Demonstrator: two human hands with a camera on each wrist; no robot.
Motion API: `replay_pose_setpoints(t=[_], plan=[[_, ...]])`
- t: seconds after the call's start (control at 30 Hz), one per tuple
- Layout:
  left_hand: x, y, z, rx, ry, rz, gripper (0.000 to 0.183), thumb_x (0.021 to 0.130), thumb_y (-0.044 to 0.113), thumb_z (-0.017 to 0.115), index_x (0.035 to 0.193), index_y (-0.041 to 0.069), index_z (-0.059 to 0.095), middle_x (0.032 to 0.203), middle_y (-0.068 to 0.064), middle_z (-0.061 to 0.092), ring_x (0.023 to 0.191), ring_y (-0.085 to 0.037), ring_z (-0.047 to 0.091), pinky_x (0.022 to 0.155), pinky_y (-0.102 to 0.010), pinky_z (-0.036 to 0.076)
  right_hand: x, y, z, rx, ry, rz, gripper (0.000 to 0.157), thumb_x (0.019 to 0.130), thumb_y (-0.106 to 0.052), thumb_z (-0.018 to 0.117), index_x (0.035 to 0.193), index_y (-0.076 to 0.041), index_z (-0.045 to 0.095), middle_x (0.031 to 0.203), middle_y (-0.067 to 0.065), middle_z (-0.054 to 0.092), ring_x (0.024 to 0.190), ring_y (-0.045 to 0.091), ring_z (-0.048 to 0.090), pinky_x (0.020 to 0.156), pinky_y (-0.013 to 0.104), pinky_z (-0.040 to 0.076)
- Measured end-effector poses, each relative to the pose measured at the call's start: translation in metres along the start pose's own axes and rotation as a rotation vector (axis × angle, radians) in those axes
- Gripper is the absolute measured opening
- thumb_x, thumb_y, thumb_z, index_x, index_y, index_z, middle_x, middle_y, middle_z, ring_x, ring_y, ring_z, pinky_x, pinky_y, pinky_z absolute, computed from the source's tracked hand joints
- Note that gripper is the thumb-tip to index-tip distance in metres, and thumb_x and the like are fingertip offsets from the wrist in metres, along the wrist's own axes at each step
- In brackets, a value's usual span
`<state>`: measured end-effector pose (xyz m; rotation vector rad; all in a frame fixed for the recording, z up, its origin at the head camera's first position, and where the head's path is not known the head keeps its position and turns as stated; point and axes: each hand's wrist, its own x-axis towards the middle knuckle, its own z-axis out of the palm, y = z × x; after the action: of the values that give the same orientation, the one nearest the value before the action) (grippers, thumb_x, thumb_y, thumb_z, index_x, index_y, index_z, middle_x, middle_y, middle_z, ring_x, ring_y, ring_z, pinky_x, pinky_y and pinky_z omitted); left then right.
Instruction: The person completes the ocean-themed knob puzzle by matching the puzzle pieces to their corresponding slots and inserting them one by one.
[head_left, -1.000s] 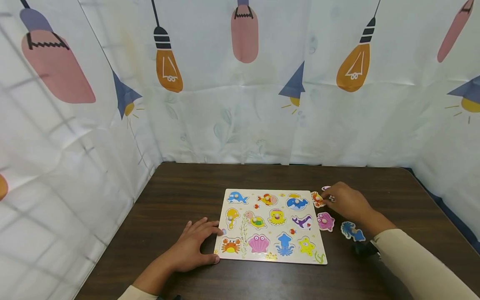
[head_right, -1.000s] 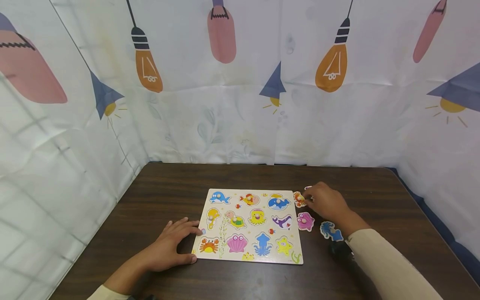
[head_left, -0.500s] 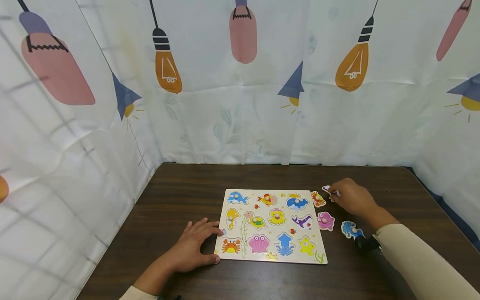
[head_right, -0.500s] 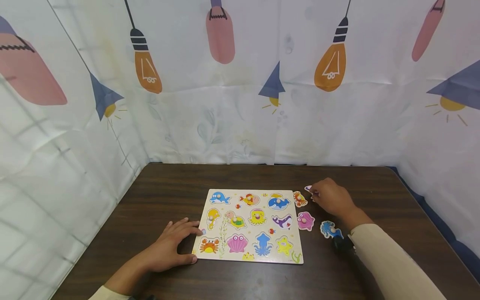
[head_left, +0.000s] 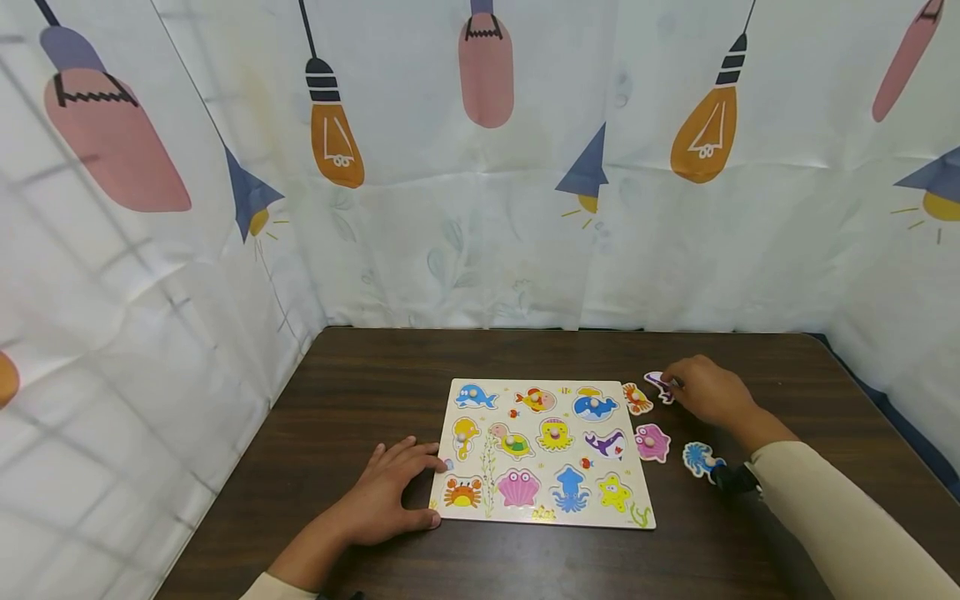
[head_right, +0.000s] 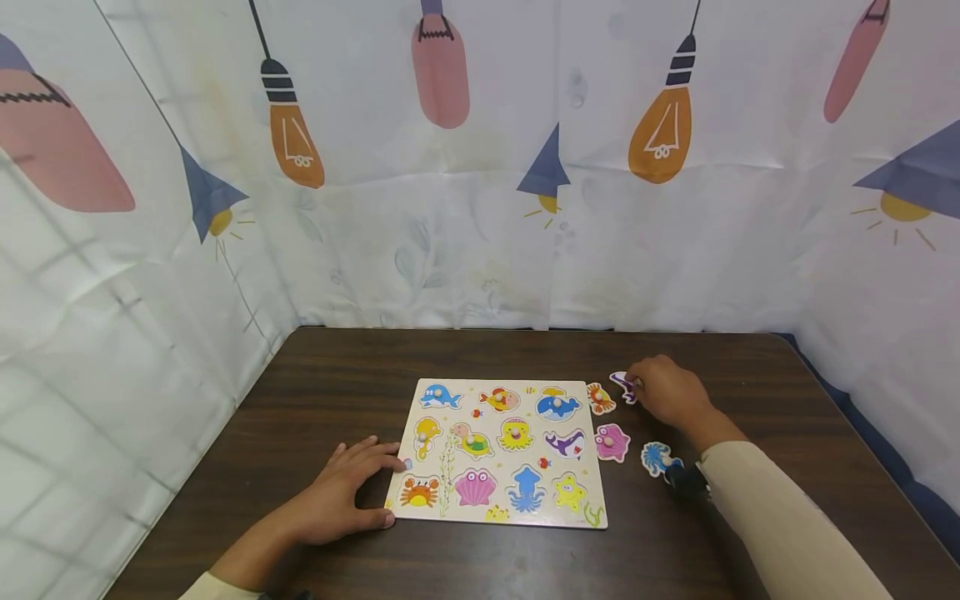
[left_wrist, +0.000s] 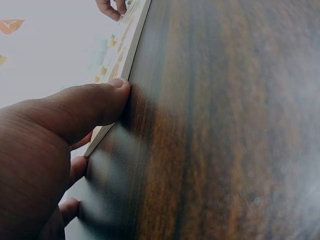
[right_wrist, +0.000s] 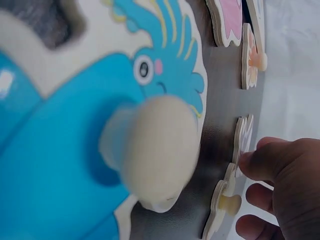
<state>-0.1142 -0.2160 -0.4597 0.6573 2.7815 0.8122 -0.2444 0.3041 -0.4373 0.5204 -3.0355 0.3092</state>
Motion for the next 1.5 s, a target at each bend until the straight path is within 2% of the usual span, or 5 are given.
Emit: replay_pose_setpoints(t=[0.37, 0.73, 1.13, 1.33, 1.5], plan=[[0.000, 0.001, 0.000, 0.005, -0.004, -0.002, 0.056, 0.081, 0.052, 0.083, 0.128, 0.035, 0.060, 0.154, 0.001, 0.046, 0.151, -0.039, 0.025, 0.114, -0.074, 0.003, -0.001, 0.000, 0.000, 0.016, -0.004, -0.005, 0.015, 0.089, -0.003, 0.074, 0.103, -0.009, 0.077, 0.101, 0.010, 0.073, 0.091, 0.028, 0.067, 0.072, 0.053, 0.058], [0.001, 0.001, 0.000, 0.003, -0.005, -0.008, 0.055, 0.081, 0.051, 0.084, 0.127, 0.035, 0.060, 0.154, 0.002, 0.046, 0.151, -0.039, 0.025, 0.115, -0.074, 0.003, -0.005, 0.001, -0.003, -0.001, -0.014, -0.021, 0.010, 0.089, -0.010, 0.077, 0.099, -0.012, 0.077, 0.098, 0.004, 0.072, 0.093, 0.028, 0.065, 0.075, 0.055, 0.058], [0.001, 0.002, -0.001, 0.007, -0.013, -0.024, 0.055, 0.081, 0.050, 0.084, 0.128, 0.034, 0.060, 0.154, 0.001, 0.046, 0.151, -0.038, 0.025, 0.116, -0.071, 0.003, -0.015, -0.005, -0.011, -0.027, 0.043, -0.065, 0.006, 0.087, -0.012, 0.078, 0.090, -0.016, 0.075, 0.083, -0.005, 0.065, 0.078, 0.018, 0.055, 0.059, 0.040, 0.054], [0.001, 0.002, -0.002, 0.011, -0.013, -0.021, 0.056, 0.081, 0.050, 0.084, 0.128, 0.034, 0.060, 0.154, 0.000, 0.046, 0.151, -0.038, 0.025, 0.116, -0.072, 0.003, -0.021, -0.013, -0.013, -0.035, 0.063, -0.100, 0.009, 0.088, -0.016, 0.079, 0.097, -0.014, 0.077, 0.086, -0.004, 0.066, 0.077, 0.016, 0.055, 0.055, 0.033, 0.052], [0.001, 0.002, -0.001, 0.015, -0.014, -0.024, 0.056, 0.080, 0.051, 0.084, 0.128, 0.034, 0.060, 0.154, 0.001, 0.046, 0.151, -0.037, 0.025, 0.116, -0.072, 0.003, -0.024, -0.020, -0.012, -0.052, 0.078, -0.139, 0.012, 0.087, -0.017, 0.080, 0.099, -0.013, 0.079, 0.088, -0.004, 0.068, 0.081, 0.017, 0.057, 0.057, 0.033, 0.054]])
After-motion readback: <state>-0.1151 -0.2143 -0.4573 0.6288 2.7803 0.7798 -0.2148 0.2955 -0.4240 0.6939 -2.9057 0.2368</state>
